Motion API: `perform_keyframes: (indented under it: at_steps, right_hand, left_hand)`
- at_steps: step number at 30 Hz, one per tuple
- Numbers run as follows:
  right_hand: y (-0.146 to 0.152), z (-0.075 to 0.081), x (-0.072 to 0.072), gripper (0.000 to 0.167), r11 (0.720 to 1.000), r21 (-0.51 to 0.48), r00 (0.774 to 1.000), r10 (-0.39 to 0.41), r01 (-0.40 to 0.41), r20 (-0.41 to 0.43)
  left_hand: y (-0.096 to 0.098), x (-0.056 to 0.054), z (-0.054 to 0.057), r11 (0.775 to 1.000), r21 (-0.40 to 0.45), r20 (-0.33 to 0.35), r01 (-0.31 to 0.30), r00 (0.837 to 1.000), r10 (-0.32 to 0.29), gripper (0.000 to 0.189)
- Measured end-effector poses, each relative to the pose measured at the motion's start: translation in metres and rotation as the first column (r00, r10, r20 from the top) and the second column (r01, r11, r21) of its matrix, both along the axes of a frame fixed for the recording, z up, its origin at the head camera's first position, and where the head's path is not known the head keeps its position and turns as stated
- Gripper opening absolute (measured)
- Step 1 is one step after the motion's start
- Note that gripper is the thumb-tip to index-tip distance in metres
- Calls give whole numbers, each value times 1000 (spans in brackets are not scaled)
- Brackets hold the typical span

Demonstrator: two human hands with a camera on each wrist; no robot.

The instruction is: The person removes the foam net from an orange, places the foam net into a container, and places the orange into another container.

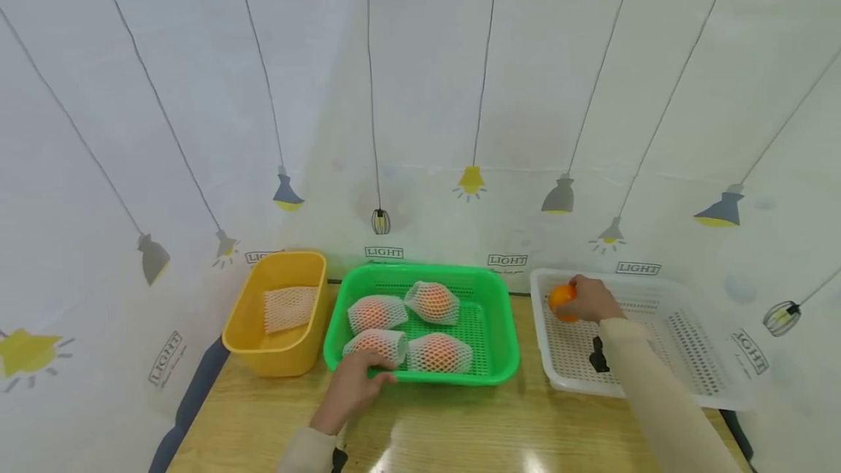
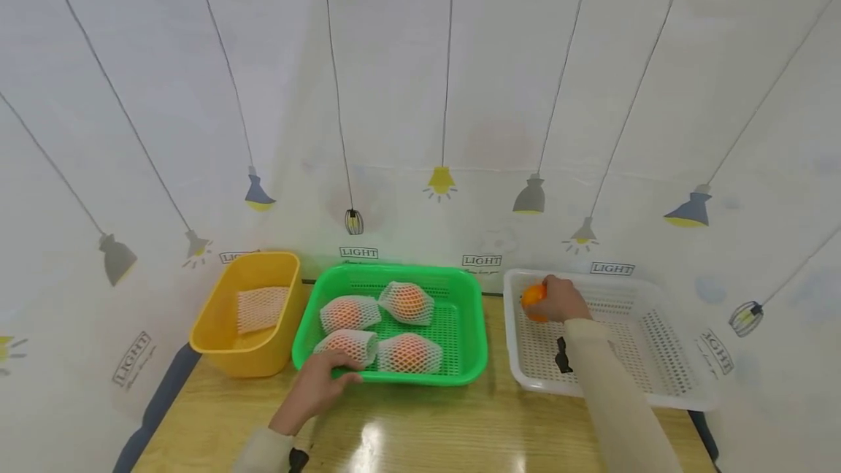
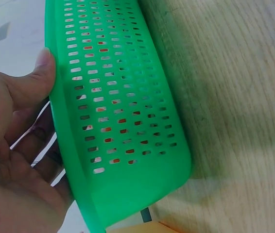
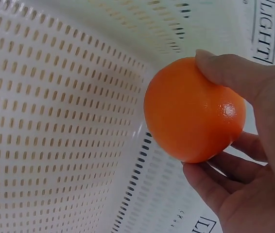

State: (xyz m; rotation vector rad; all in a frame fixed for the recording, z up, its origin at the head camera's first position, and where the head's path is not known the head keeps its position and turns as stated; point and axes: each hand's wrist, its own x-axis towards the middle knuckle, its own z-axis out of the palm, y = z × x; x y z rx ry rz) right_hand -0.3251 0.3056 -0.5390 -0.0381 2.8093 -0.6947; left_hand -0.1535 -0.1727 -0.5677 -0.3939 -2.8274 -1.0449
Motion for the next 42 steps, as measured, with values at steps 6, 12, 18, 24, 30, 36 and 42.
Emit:
perform_keyframes:
  at_steps: [6,12,18,24,30,36,42]
  right_hand:
    - [-5,-15,-12,80,999,28,999,-17,16,44]
    - [-10,-30,-16,79,999,37,998,-34,32,47]
    - [-17,-30,-10,80,998,52,999,-26,24,24]
    - [-20,-24,-4,88,999,48,999,-16,14,29]
    - [-19,-23,-2,95,997,65,999,26,-29,37]
    - [-18,-18,1,95,997,72,998,36,-40,53]
    - [-17,-15,1,97,995,88,997,32,-38,66]
  left_hand:
    - [-1,-2,3,1000,-2,23,5,1000,-5,14]
    - [-2,-3,3,1000,16,80,-3,997,1,14]
    - [-2,-4,1,1000,18,87,-3,996,1,13]
    - [-1,-3,2,1000,24,63,-3,998,1,13]
    - [0,-2,6,1000,25,47,-11,999,9,11]
    - [0,-2,5,1000,21,34,-4,999,3,13]
    - [-1,-1,7,1000,24,40,-6,999,5,12]
